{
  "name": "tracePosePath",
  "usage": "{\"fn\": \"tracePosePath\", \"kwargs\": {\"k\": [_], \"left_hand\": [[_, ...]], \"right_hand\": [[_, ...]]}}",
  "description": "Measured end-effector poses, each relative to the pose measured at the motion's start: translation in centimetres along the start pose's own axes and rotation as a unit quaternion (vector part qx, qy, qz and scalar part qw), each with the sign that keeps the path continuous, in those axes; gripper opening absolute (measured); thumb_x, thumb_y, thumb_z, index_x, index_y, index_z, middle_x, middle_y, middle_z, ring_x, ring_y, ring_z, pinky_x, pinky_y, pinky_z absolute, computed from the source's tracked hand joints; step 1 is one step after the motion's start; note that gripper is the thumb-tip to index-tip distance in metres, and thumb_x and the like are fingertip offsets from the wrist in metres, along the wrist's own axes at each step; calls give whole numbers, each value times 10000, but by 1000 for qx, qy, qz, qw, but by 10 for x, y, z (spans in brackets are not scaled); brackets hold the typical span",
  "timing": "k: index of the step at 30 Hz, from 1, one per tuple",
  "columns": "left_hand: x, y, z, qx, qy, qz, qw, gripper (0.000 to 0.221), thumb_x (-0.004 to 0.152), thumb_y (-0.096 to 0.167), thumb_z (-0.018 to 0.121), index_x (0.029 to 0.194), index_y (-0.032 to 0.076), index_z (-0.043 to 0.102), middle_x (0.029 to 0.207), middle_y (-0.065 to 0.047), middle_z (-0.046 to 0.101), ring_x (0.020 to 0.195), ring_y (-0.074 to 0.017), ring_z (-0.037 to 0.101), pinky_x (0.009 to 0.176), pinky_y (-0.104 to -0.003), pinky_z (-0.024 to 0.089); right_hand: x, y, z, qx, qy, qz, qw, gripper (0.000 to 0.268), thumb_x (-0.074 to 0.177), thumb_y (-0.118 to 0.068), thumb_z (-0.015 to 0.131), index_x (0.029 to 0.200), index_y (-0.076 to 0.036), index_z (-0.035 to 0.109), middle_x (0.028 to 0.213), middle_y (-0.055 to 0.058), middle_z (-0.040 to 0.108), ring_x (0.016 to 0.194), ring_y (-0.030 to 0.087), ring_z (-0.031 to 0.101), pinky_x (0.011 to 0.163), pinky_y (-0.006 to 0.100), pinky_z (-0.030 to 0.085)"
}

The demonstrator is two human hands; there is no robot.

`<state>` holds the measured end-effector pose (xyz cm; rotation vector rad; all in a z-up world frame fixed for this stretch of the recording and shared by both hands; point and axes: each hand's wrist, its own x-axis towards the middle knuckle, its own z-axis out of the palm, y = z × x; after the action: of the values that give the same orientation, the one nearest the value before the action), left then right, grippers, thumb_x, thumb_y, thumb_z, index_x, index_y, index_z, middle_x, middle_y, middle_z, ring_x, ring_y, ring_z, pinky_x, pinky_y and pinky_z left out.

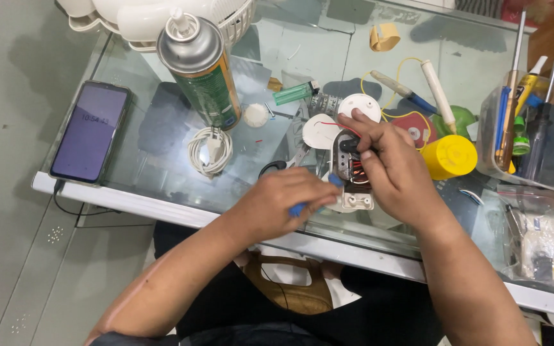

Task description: The person cleans the internal components of a small white fan motor with a blue brush, sprays a lubricant into the motor housing, and then attaches the fan blades to the motor shaft. The person rotates the blades to check alignment and fit.

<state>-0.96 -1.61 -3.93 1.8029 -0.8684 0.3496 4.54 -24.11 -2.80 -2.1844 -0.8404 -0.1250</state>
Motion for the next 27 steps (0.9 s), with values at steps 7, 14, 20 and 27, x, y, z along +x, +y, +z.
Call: {"fn": "tracePosePath", "kwargs": {"k": [7, 14, 20, 27], "left_hand": [[1, -5, -9, -32, 6, -74, 997, 158, 1010, 94, 625, 1113, 89, 745, 923, -133, 772, 889, -319, 761, 810, -418, 614], [0, -9, -7, -113, 5, -102, 988, 164, 1042, 161, 605, 1122, 132, 746, 972, -112, 781, 937, -305, 762, 859, -434, 608], [2, -17, -1, -274, 25, -240, 931, 206, 1060, 202, 568, 1100, 89, 735, 930, -116, 779, 876, -181, 745, 730, -300, 636], [-7, -21, 9, -427, 33, -323, 844, 244, 1063, 203, 562, 1095, 11, 709, 913, -137, 765, 858, -173, 743, 711, -271, 646]], "right_hand": [[4, 1, -7, 35, -40, -21, 998, 67, 1017, -52, 411, 1031, -95, 461, 1493, 187, 598, 1487, 426, 422, 1219, 571, 111], [5, 14, -7, 111, -65, -32, 991, 84, 1043, -79, 374, 1023, -93, 454, 1510, 199, 573, 1535, 424, 336, 1238, 573, -18], [7, 15, -3, 168, -59, -36, 983, 99, 1037, -68, 345, 1008, -92, 437, 1509, 232, 556, 1561, 408, 287, 1255, 555, -58], [6, 17, 0, 182, -47, -37, 982, 93, 1029, -71, 352, 993, -96, 434, 1495, 242, 564, 1565, 398, 290, 1265, 554, -52]]}}
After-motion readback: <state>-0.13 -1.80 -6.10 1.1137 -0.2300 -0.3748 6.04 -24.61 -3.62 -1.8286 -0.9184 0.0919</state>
